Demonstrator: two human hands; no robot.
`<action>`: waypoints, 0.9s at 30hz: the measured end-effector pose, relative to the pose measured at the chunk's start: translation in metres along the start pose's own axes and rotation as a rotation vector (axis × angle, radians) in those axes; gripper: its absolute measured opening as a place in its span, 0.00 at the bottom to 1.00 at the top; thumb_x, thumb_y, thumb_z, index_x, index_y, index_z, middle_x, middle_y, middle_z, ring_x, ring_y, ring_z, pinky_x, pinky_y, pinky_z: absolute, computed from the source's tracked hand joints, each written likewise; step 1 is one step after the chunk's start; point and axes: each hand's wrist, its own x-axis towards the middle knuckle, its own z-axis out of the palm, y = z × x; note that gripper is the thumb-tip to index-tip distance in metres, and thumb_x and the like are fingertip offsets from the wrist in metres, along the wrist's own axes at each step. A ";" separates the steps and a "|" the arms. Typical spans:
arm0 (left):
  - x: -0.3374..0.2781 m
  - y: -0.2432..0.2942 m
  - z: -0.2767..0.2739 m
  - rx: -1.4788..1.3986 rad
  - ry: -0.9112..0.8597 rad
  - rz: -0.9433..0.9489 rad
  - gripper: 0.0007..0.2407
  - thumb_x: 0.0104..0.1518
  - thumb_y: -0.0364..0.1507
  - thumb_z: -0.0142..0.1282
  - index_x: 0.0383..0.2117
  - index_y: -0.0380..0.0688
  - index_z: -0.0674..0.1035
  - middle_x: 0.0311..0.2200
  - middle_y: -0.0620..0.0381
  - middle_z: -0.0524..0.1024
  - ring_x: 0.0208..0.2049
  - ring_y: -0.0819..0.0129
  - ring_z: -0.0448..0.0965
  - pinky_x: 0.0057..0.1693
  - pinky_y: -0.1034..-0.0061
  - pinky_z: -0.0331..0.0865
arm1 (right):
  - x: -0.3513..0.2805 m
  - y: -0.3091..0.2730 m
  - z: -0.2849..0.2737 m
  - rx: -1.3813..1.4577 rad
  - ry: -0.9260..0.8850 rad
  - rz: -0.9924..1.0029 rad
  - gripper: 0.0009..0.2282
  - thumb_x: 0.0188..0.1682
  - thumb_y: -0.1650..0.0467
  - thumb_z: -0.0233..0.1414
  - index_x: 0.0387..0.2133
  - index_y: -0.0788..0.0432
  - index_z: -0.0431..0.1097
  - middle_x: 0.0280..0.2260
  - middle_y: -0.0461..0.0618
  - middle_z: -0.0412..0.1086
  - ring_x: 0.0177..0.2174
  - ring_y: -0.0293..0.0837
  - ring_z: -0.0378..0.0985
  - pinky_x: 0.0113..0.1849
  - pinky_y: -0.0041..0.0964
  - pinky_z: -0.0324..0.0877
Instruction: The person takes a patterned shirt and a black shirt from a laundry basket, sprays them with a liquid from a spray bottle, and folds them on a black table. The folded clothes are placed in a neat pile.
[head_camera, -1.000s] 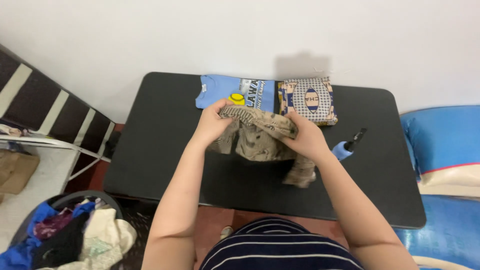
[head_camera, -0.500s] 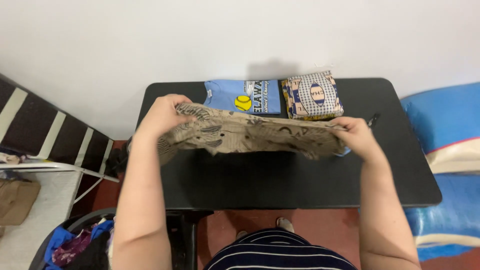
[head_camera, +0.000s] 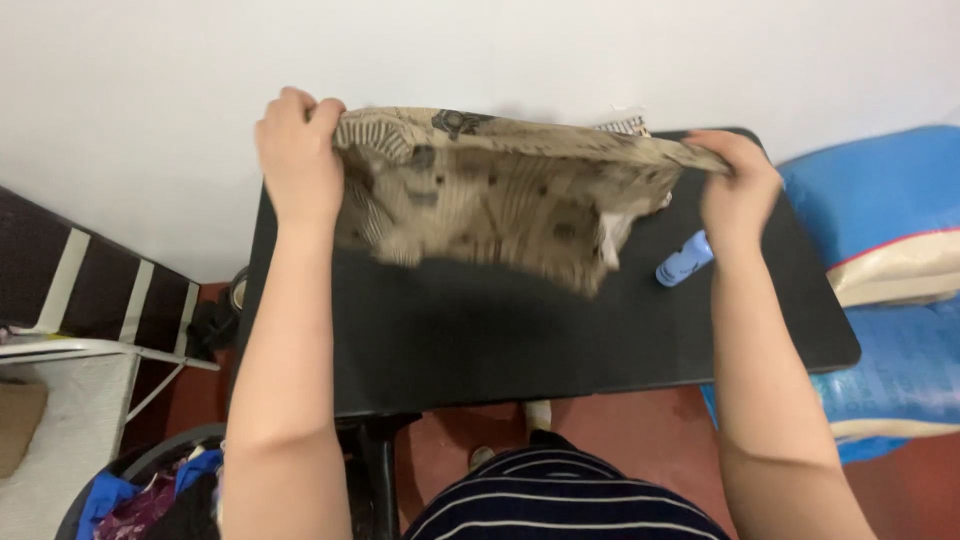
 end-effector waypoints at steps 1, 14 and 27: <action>-0.002 0.007 -0.018 0.003 0.002 0.000 0.20 0.35 0.05 0.50 0.31 0.41 0.81 0.26 0.53 0.64 0.27 0.59 0.62 0.31 0.69 0.47 | -0.003 -0.015 -0.007 0.002 0.001 -0.002 0.23 0.34 0.86 0.40 0.39 0.65 0.79 0.42 0.58 0.78 0.44 0.53 0.79 0.50 0.43 0.71; -0.271 0.092 0.052 0.006 -0.814 0.004 0.09 0.60 0.28 0.49 0.40 0.62 0.81 0.41 0.62 0.73 0.44 0.63 0.74 0.46 0.65 0.67 | -0.215 0.075 0.026 -0.093 -0.355 0.387 0.20 0.39 0.87 0.49 0.35 0.54 0.81 0.40 0.55 0.78 0.51 0.63 0.75 0.55 0.56 0.67; -0.352 0.101 0.130 -0.400 -1.038 -0.507 0.15 0.65 0.51 0.46 0.47 0.68 0.82 0.48 0.63 0.78 0.57 0.58 0.76 0.57 0.58 0.71 | -0.315 0.140 0.080 -0.959 -0.761 0.341 0.16 0.45 0.71 0.52 0.38 0.31 0.80 0.39 0.35 0.78 0.51 0.40 0.78 0.51 0.39 0.73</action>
